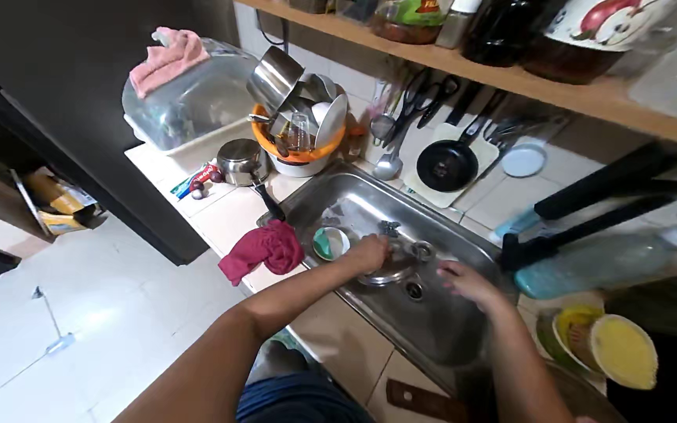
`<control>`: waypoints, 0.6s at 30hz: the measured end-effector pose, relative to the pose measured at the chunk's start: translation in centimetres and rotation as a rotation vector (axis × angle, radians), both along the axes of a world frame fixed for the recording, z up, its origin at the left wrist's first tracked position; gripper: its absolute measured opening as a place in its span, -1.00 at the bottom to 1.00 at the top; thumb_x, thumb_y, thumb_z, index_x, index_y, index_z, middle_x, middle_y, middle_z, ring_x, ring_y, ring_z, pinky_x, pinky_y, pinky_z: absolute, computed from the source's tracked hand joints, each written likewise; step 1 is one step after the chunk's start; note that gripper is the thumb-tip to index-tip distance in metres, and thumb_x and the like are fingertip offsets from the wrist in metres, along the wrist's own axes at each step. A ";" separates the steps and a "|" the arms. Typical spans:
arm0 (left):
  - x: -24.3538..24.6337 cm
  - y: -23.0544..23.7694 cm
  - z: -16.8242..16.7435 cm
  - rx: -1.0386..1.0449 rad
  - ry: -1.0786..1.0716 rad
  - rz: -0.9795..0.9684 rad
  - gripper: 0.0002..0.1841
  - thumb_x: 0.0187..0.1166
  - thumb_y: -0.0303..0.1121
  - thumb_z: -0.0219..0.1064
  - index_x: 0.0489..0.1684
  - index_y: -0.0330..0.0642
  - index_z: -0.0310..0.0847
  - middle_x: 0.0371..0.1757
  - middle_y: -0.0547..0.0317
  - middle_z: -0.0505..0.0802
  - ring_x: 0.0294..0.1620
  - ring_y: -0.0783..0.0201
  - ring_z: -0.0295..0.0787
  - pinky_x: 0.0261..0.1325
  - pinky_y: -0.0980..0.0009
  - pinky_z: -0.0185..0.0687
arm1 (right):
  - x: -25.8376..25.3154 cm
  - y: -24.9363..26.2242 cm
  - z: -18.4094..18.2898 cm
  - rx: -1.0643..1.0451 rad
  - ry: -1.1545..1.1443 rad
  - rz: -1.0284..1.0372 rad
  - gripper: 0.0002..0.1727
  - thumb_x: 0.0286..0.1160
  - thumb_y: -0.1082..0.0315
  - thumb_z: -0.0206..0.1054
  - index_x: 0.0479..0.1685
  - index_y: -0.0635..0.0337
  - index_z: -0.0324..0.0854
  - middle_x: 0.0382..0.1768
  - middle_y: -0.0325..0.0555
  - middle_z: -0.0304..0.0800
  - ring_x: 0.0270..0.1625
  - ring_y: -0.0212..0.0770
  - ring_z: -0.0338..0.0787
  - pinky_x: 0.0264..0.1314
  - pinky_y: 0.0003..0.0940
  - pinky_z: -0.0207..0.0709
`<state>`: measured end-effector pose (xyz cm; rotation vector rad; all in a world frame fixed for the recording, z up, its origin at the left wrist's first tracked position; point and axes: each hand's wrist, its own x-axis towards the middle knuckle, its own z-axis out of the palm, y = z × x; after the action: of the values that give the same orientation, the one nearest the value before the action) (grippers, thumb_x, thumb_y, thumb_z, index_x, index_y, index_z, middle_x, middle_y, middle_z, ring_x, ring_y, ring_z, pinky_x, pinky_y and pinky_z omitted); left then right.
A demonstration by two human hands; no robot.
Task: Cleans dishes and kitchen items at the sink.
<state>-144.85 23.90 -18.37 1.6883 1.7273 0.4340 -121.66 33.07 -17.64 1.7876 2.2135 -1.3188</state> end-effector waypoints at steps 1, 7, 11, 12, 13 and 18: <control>-0.3 0.0 0.1 -0.038 -0.085 0.016 -0.53 0.91 -0.29 -0.09 0.59 -0.44 0.37 0.49 -0.45 0.61 0.57 -0.29 0.52 0.62 -0.18 0.36 | 0.0 -0.1 0.0 -0.004 0.010 0.004 -0.52 0.86 0.27 0.11 0.64 0.29 0.37 0.53 0.34 0.50 0.40 0.24 0.67 0.42 0.14 0.52; -0.5 -0.6 -0.3 0.075 -0.014 0.174 -0.53 0.90 -0.23 -0.03 0.59 -0.38 0.40 0.48 -0.45 0.60 0.52 -0.33 0.57 0.57 -0.18 0.45 | 0.0 -0.8 -0.2 0.000 -0.031 0.058 -0.51 0.86 0.29 0.12 0.65 0.32 0.35 0.50 0.36 0.52 0.40 0.23 0.66 0.45 0.12 0.49; -0.9 -1.8 0.1 0.063 -0.079 0.193 -0.54 0.92 -0.24 -0.07 0.55 -0.41 0.43 0.40 -0.45 0.66 0.48 -0.31 0.61 0.54 -0.18 0.46 | 0.2 -0.9 -0.7 0.011 -0.061 0.091 -0.51 0.85 0.28 0.14 0.64 0.33 0.37 0.45 0.37 0.56 0.38 0.24 0.67 0.44 0.14 0.48; -1.0 -2.2 0.0 0.105 -0.013 0.190 -0.53 0.90 -0.24 -0.03 0.59 -0.38 0.41 0.46 -0.45 0.62 0.52 -0.31 0.57 0.56 -0.17 0.46 | 0.2 -0.8 -1.0 0.017 -0.071 0.094 -0.51 0.84 0.27 0.15 0.63 0.32 0.39 0.42 0.37 0.58 0.35 0.23 0.68 0.43 0.15 0.49; -1.2 -2.5 0.0 0.136 0.041 0.178 -0.52 0.89 -0.23 0.01 0.62 -0.36 0.39 0.51 -0.46 0.57 0.57 -0.33 0.52 0.58 -0.17 0.44 | 0.1 -0.7 -1.3 0.021 -0.076 0.101 -0.51 0.83 0.27 0.17 0.62 0.32 0.40 0.41 0.36 0.60 0.34 0.23 0.69 0.42 0.16 0.49; -3.7 -4.8 1.1 0.094 -0.037 0.206 -0.55 0.90 -0.25 -0.01 0.57 -0.37 0.43 0.43 -0.44 0.65 0.48 -0.29 0.61 0.54 -0.16 0.47 | -1.5 -0.9 -1.6 0.018 -0.076 0.166 -0.51 0.84 0.28 0.15 0.63 0.35 0.38 0.45 0.38 0.57 0.40 0.26 0.66 0.48 0.17 0.45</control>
<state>-148.52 19.09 -17.23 1.5606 1.8874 0.6457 -123.12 32.20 -19.26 1.5902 2.2829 -1.1825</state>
